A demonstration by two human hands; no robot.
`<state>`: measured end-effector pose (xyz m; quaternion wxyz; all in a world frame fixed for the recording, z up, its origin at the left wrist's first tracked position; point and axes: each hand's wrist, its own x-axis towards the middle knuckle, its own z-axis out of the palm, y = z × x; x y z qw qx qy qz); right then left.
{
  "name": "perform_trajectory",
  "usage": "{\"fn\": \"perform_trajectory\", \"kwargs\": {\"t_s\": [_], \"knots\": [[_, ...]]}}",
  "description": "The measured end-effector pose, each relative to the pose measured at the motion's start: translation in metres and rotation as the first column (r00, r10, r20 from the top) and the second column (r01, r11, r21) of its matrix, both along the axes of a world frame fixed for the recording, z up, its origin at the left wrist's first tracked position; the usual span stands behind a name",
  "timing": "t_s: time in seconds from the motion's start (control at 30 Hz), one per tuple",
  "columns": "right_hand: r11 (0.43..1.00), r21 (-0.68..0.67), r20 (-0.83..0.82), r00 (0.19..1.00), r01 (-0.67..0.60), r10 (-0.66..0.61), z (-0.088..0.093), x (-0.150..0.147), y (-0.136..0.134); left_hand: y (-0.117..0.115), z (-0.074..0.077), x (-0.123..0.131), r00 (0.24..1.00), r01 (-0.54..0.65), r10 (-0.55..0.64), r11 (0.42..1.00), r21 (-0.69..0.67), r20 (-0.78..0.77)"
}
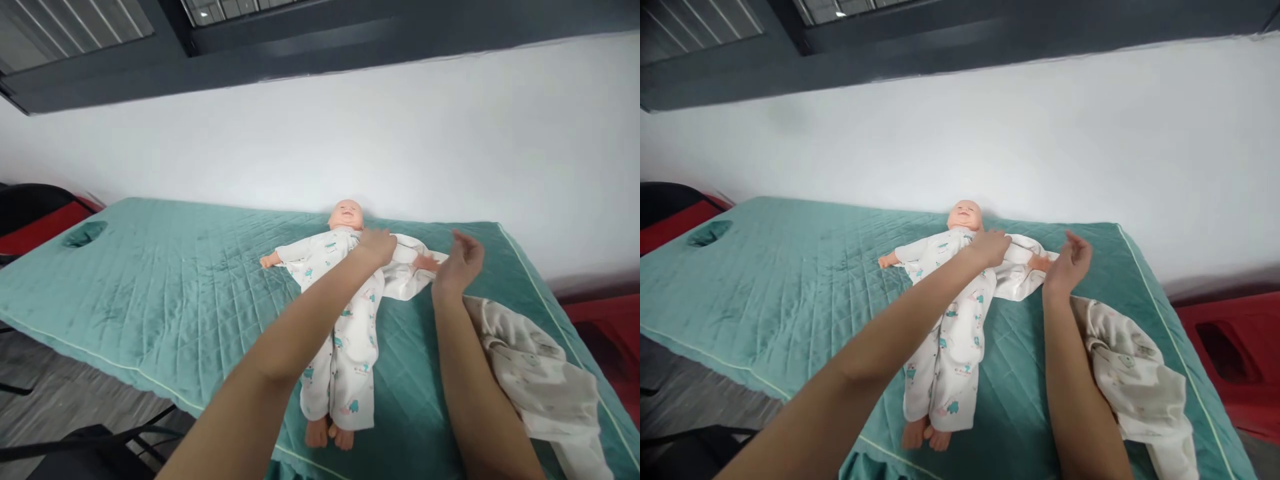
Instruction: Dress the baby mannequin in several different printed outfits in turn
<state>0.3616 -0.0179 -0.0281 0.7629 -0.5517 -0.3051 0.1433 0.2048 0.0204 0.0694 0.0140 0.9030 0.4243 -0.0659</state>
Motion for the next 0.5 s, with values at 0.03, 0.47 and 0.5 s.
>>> {"fn": "perform_trajectory", "kwargs": {"t_s": [0.03,0.47,0.5], "knots": [[1.0,0.008,0.057,0.998,-0.029,0.028,0.002,-0.011,-0.002,-0.007,0.001,-0.007,0.998,-0.007,0.006,1.0,0.009,0.056],[0.731,-0.231,0.279,0.676,-0.643,0.682,0.016,-0.106,-0.026,-0.03,-0.046,-0.16,0.446,-0.116,0.386,0.919,-0.376,0.807],[0.718,-0.239,0.259,0.669,-0.654,0.696,0.015,-0.103,-0.025,-0.028,-0.047,-0.159,0.455,-0.086,0.374,0.922,-0.378,0.808]]}}
